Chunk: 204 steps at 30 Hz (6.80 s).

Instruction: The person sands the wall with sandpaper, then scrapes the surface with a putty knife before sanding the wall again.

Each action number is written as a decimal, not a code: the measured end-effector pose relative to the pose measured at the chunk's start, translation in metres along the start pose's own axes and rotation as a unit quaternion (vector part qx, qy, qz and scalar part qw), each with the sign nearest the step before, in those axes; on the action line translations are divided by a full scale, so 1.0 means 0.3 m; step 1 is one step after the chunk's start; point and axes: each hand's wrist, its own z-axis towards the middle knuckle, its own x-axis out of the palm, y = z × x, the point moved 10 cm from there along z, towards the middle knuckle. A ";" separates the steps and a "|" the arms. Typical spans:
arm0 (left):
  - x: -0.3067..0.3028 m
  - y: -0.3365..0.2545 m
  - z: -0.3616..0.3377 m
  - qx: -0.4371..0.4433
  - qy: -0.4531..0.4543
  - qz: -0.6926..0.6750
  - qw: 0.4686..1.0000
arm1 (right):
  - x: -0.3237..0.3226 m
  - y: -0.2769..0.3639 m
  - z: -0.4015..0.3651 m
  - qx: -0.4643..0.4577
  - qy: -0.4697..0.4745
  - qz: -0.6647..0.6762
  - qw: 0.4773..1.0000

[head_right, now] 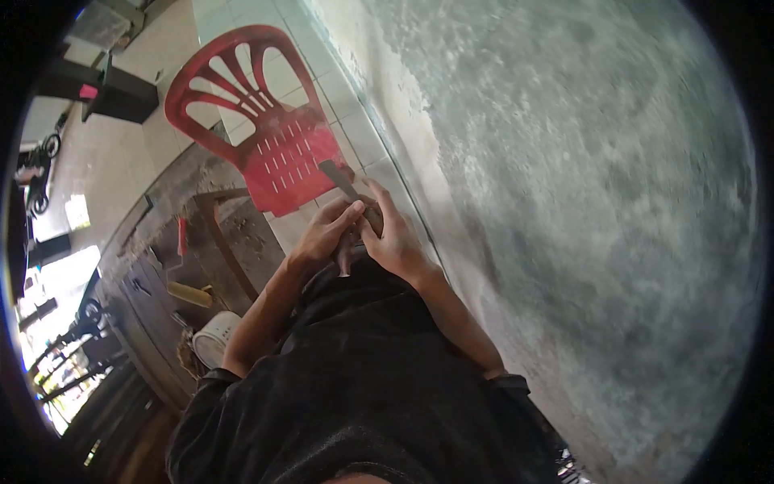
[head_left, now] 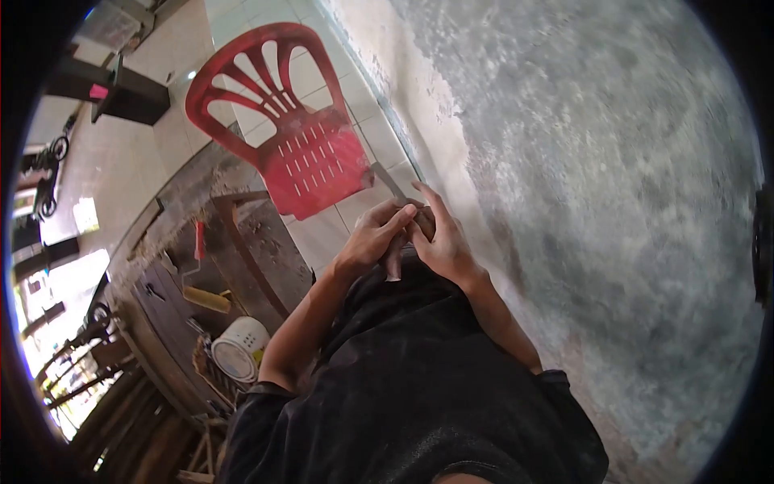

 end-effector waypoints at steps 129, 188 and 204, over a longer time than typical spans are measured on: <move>0.091 0.577 0.764 -0.078 -0.118 0.024 0.990 | -0.593 -0.015 0.050 -0.097 0.079 -0.418 0.900; 0.093 0.611 0.779 0.036 -0.135 0.069 0.988 | -0.609 -0.013 0.038 -0.129 0.083 -0.423 0.893; 0.050 0.576 0.802 -0.135 -0.014 0.062 0.989 | -0.601 -0.015 0.049 -0.111 0.077 -0.409 0.902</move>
